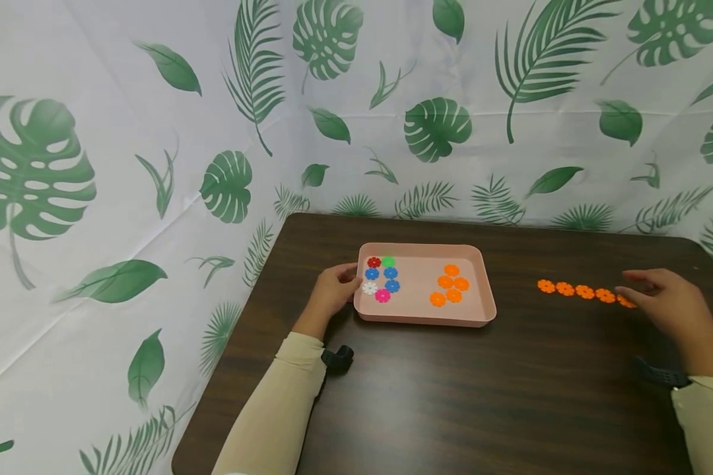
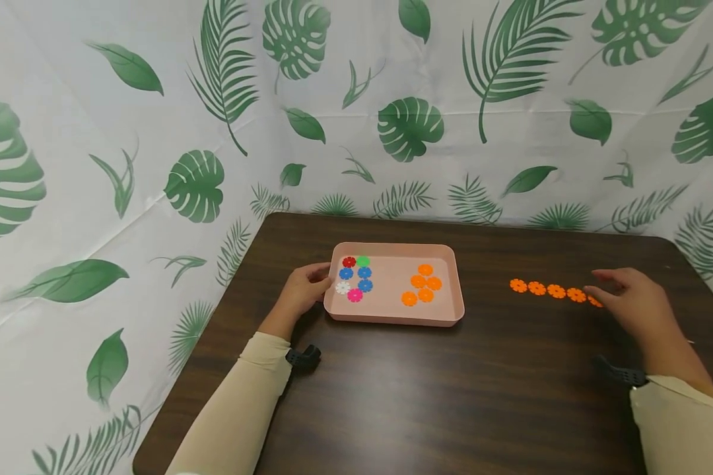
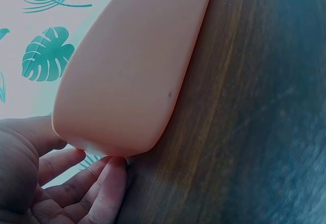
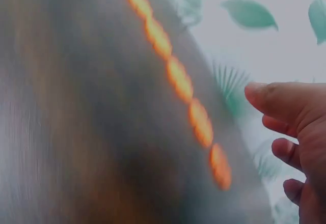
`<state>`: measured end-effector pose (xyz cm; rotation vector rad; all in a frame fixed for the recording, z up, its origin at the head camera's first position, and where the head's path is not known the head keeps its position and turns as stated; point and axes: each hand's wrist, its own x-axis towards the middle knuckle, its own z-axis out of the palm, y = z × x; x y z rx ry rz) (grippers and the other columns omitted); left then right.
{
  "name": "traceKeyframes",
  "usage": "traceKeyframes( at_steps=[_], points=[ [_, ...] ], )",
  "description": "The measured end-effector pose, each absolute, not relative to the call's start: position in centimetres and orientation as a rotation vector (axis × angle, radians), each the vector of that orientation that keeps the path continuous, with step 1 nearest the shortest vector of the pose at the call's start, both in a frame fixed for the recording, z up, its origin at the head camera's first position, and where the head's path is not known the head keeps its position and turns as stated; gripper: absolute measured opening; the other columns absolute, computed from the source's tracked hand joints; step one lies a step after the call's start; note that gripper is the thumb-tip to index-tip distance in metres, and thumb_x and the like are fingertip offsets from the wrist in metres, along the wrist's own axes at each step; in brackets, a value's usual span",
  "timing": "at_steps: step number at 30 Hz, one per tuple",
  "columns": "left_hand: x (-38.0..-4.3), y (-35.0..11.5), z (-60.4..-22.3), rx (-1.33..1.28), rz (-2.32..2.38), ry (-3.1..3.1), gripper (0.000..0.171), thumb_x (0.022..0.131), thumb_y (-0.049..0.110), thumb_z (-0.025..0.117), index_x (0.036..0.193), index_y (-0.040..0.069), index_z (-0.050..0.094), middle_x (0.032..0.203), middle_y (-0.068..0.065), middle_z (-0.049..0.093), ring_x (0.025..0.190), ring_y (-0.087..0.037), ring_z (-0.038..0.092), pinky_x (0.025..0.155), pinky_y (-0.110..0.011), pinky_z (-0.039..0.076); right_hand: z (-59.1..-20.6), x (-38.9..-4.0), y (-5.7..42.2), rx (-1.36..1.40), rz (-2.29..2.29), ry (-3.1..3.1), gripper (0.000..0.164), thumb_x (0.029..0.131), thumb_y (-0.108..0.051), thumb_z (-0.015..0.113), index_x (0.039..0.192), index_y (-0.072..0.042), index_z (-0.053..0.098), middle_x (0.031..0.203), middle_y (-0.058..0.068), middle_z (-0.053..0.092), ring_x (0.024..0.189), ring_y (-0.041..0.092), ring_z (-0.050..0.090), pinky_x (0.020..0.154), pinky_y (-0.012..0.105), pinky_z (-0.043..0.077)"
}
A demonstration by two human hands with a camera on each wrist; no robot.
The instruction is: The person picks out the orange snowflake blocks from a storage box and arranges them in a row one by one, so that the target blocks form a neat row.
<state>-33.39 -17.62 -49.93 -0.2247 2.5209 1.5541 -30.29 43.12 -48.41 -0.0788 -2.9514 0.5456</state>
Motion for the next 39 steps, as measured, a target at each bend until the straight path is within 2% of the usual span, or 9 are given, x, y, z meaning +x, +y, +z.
traceKeyframes(
  at_steps=[8,10,14,16,21,25,30,35,39],
  points=[
    [-33.1,-17.8,-50.0,-0.140,1.632,2.521,0.044,0.099,0.019,0.071,0.142,0.014,0.064,0.118,-0.012,0.070,0.097,-0.024,0.070,0.080,-0.037,0.064,-44.6,-32.0,37.4,0.136,0.658,-2.881,0.052,0.101,-0.034,0.069,0.135,0.004,0.060,0.131,0.029,0.054,0.115,0.050,0.047,0.083,0.069,0.043],
    [-33.0,-17.8,-49.9,-0.122,1.649,2.520,0.044,0.099,0.018,0.071,0.142,0.012,0.064,0.118,-0.014,0.071,0.097,-0.025,0.070,0.079,-0.037,0.064,-44.1,-32.4,35.8,0.211,0.683,-2.850,0.048,0.100,-0.032,0.072,0.134,0.001,0.063,0.129,0.025,0.057,0.113,0.046,0.051,0.081,0.061,0.045],
    [-33.0,-17.8,-49.8,-0.135,1.636,2.520,0.044,0.099,0.019,0.071,0.142,0.013,0.064,0.119,-0.013,0.071,0.098,-0.024,0.070,0.079,-0.037,0.064,-43.5,-33.4,32.3,0.349,0.705,-2.785,0.042,0.095,-0.025,0.079,0.130,-0.004,0.069,0.123,0.018,0.064,0.106,0.037,0.057,0.077,0.035,0.044],
    [-33.0,-17.9,-49.9,-0.141,1.631,2.516,0.044,0.099,0.020,0.071,0.142,0.014,0.065,0.120,-0.013,0.071,0.099,-0.024,0.070,0.080,-0.037,0.064,-43.3,-33.8,30.5,0.404,0.727,-2.781,0.043,0.093,-0.026,0.080,0.130,-0.006,0.070,0.123,0.015,0.064,0.104,0.035,0.058,0.076,0.032,0.043],
    [-33.3,-18.0,-49.9,-0.161,1.624,2.500,0.044,0.099,0.021,0.071,0.142,0.017,0.065,0.121,-0.011,0.070,0.100,-0.024,0.069,0.082,-0.037,0.063,-43.4,-34.5,26.1,0.498,0.812,-2.802,0.043,0.090,-0.028,0.083,0.128,-0.011,0.072,0.120,0.009,0.065,0.104,0.030,0.056,0.071,0.038,0.046],
    [-33.5,-18.0,-50.0,-0.173,1.612,2.504,0.044,0.099,0.022,0.071,0.143,0.019,0.065,0.121,-0.010,0.070,0.101,-0.024,0.069,0.082,-0.037,0.063,-44.2,-35.0,23.1,0.623,0.866,-2.768,0.038,0.089,-0.020,0.085,0.124,-0.012,0.075,0.117,0.005,0.067,0.103,0.027,0.057,0.069,0.035,0.047],
    [-33.6,-17.9,-50.0,-0.172,1.601,2.515,0.045,0.099,0.022,0.071,0.143,0.019,0.065,0.121,-0.010,0.070,0.101,-0.023,0.069,0.081,-0.037,0.063,-44.9,-35.2,20.1,0.770,0.907,-2.775,0.036,0.088,-0.019,0.085,0.121,-0.011,0.075,0.113,0.007,0.068,0.096,0.029,0.056,0.068,0.035,0.049],
    [-33.5,-17.9,-50.0,-0.155,1.612,2.522,0.045,0.099,0.021,0.072,0.143,0.017,0.065,0.120,-0.011,0.070,0.101,-0.024,0.069,0.080,-0.037,0.064,-45.7,-35.3,18.0,0.853,0.974,-2.841,0.040,0.086,-0.017,0.086,0.124,-0.008,0.074,0.120,0.009,0.069,0.107,0.035,0.059,0.085,0.051,0.055],
    [-33.5,-18.0,-49.8,-0.165,1.611,2.509,0.046,0.099,0.021,0.072,0.143,0.018,0.064,0.121,-0.011,0.069,0.102,-0.024,0.068,0.081,-0.037,0.063,-46.5,-35.5,16.9,0.928,0.986,-2.837,0.041,0.084,-0.015,0.088,0.121,-0.004,0.075,0.120,0.008,0.071,0.116,0.034,0.059,0.097,0.061,0.051]
  ],
)
